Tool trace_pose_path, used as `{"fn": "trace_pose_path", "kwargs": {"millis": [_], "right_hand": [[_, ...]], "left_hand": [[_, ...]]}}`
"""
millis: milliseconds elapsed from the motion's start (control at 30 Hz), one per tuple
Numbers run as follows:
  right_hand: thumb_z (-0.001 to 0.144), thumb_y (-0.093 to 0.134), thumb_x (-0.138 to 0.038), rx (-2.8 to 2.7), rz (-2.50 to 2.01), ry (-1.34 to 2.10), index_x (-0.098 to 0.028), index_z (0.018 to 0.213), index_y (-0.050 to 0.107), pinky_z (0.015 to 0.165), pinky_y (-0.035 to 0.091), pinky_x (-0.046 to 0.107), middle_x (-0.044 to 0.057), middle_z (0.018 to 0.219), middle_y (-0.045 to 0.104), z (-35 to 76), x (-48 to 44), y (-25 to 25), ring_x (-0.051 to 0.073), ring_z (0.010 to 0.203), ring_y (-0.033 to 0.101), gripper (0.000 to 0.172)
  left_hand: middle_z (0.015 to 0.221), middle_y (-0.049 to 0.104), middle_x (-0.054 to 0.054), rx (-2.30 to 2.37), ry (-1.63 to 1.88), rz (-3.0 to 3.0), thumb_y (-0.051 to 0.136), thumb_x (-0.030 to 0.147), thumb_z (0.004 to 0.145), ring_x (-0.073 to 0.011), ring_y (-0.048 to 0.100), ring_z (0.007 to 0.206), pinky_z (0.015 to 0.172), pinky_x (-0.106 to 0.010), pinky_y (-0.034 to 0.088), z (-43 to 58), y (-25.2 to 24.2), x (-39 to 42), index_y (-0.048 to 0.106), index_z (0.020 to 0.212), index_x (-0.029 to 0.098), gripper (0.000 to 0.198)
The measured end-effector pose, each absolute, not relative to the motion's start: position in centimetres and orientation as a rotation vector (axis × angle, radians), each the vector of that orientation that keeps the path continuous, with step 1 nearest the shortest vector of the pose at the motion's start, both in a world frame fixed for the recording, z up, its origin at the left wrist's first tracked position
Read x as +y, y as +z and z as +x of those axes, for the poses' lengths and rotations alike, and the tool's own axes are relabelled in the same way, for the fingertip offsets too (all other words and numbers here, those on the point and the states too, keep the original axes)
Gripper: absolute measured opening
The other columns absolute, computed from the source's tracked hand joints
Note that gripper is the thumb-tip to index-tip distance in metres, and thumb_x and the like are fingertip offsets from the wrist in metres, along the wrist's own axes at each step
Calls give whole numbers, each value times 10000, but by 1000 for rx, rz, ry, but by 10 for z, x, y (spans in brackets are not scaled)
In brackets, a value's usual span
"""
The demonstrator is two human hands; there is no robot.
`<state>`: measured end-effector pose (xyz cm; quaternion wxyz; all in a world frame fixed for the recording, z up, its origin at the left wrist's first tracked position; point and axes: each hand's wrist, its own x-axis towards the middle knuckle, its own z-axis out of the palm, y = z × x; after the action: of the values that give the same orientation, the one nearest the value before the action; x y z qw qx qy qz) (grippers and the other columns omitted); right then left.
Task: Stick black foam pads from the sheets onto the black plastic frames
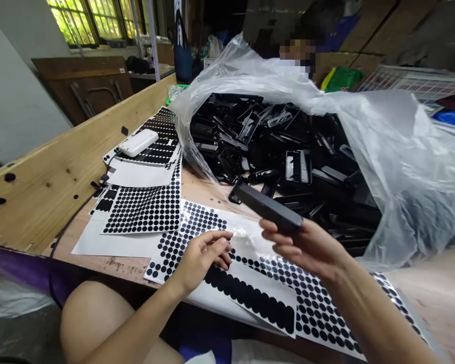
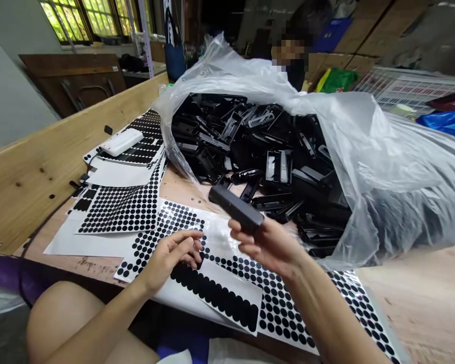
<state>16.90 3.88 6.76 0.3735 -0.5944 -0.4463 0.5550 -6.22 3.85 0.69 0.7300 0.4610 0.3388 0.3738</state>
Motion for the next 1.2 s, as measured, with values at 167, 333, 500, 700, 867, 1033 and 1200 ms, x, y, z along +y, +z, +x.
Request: {"fn": "trace_pose_path", "kwargs": {"millis": [167, 333, 500, 700, 867, 1033, 1200], "right_hand": [[762, 782, -376, -585, -1014, 2213, -200, 886, 645, 383, 236, 100, -59, 640, 439, 120, -2, 56, 31, 468, 249, 256], [890, 664, -516, -1100, -1280, 1960, -226, 1102, 690, 506, 522, 264, 74, 907, 719, 123, -1, 47, 178, 663, 677, 360], [950, 560, -345, -1913, -1827, 760, -206, 1060, 749, 747, 551, 405, 106, 1019, 780, 138, 47, 35, 272, 856, 716, 259], [856, 641, -170, -2126, -1796, 721, -202, 799, 741, 801, 509, 407, 97, 890, 771, 124, 93, 26, 285, 864, 696, 120], [829, 692, -271, -2045, -1766, 949, -211, 733, 701, 696, 537, 353, 37, 711, 719, 134, 99, 33, 210, 689, 664, 113], [755, 780, -575, -1417, -1511, 1483, -203, 767, 670, 651, 585, 337, 11, 747, 640, 127, 71, 51, 158, 670, 617, 388], [621, 914, -527, -1167, -1430, 1620, -192, 720, 712, 600, 524, 268, 4, 699, 630, 104, 45, 59, 144, 667, 588, 403]], "left_hand": [[901, 724, -95, 676, 845, 1015, 815, 603, 756, -207, 702, 829, 735, -304, 576, -62, 6, 36, 729, 1034, 129, 556], [931, 767, -89, 673, 917, 828, 819, 494, 804, -201, 733, 887, 813, -287, 574, -64, 8, 36, 724, 996, 142, 412], [931, 759, -82, 739, 1020, 575, 686, 486, 913, -230, 758, 828, 714, -334, 620, -66, 11, 39, 630, 994, 159, 341], [842, 666, -1, 685, 996, 665, 568, 623, 939, -147, 670, 502, 479, -273, 548, -65, 4, 40, 509, 992, 206, 424], [922, 662, -16, 609, 961, 730, 524, 515, 932, -111, 611, 451, 411, -249, 489, -64, 3, 40, 479, 991, 208, 316], [869, 685, -19, 631, 928, 754, 525, 501, 918, -133, 631, 460, 390, -237, 473, -63, 2, 39, 462, 1014, 213, 310], [517, 620, 41, 681, 853, 822, 465, 558, 950, -152, 562, 369, 386, -219, 441, -62, 0, 38, 438, 1089, 222, 365]]}}
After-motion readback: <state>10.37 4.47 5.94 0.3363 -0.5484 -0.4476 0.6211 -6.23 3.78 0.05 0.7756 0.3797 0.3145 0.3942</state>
